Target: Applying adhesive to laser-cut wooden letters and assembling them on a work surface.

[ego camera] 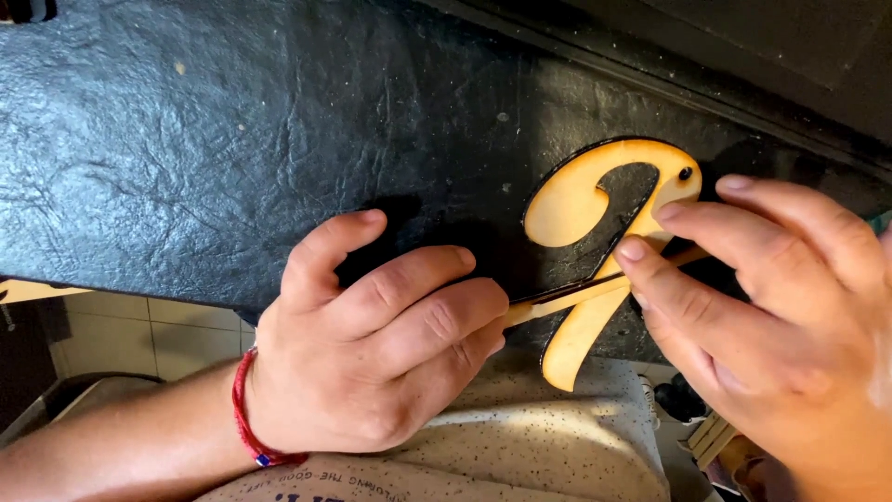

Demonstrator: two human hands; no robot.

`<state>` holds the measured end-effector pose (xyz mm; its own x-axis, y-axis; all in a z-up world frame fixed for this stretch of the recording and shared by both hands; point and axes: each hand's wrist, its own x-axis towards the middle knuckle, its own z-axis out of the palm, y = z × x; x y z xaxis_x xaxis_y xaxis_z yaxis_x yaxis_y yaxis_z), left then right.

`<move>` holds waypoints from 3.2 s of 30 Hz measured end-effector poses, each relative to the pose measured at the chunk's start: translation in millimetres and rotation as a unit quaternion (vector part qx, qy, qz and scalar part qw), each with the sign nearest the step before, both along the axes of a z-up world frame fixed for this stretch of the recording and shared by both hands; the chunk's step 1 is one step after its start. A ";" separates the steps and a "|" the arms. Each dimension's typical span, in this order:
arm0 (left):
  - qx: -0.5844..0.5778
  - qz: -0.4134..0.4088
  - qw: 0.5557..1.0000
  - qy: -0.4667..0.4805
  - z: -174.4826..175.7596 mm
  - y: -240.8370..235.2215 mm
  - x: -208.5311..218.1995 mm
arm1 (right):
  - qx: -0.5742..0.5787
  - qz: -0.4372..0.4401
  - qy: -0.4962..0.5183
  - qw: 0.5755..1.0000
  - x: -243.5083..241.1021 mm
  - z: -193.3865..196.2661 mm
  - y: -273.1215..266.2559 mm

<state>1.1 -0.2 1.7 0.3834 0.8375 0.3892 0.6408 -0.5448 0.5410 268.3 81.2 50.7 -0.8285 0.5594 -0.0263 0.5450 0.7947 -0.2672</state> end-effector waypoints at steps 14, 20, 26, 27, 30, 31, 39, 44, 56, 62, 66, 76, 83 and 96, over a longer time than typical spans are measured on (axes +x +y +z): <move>0.025 0.032 0.999 0.024 1.9 0.8 3.0 | -0.021 -0.089 0.002 0.996 -22.1 7.7 -10.0; 0.026 0.033 0.999 0.022 2.7 -0.3 1.7 | -0.002 -0.093 -0.024 0.995 -26.2 10.7 -14.9; 0.028 0.031 0.999 0.020 3.3 -0.6 0.9 | 0.016 -0.087 -0.047 0.995 -26.5 12.6 -15.6; 0.029 0.032 0.999 0.021 3.5 -0.6 0.8 | 0.021 -0.089 -0.052 0.994 -27.0 13.1 -16.3; 0.032 0.035 0.999 0.023 3.4 -0.2 0.4 | 0.021 -0.082 -0.052 0.995 -29.8 15.2 -14.6; 0.034 0.035 0.999 0.022 3.2 -0.5 0.4 | 0.015 -0.076 -0.047 0.996 -30.8 16.1 -14.2; 0.036 0.031 0.999 0.021 1.7 -0.8 -0.8 | 0.010 -0.070 -0.052 0.996 -30.5 16.6 -12.3; 0.029 0.031 0.999 0.018 1.4 -0.9 -0.3 | 0.005 -0.070 -0.049 0.996 -30.2 16.0 -11.2; 0.046 0.047 0.998 0.022 2.2 -1.1 1.0 | 0.031 -0.100 -0.064 0.992 -23.6 11.6 -21.5; 0.063 0.048 0.997 0.024 1.9 -2.6 0.5 | 0.050 -0.098 0.062 0.992 -12.2 2.6 -47.0; 0.072 0.034 0.996 0.037 3.1 -3.4 -0.1 | 0.060 -0.049 0.077 0.994 -21.3 -3.3 -59.4; 0.083 0.035 0.995 0.033 1.7 -6.2 0.5 | 0.059 0.012 0.099 0.993 -33.4 -10.9 -53.7; 0.081 0.032 0.996 0.034 1.9 -5.0 -0.3 | 0.086 0.001 0.073 0.994 -33.4 -7.2 -56.5; 0.073 0.036 0.996 0.038 1.6 -5.1 0.2 | 0.072 -0.011 0.037 0.997 -37.3 -2.1 -59.9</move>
<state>1.3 -5.3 3.3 0.3568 0.8010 0.4808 0.7175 -0.5645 0.4081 231.0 21.3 48.6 -0.8122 0.5716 0.1171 0.5463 0.8154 -0.1914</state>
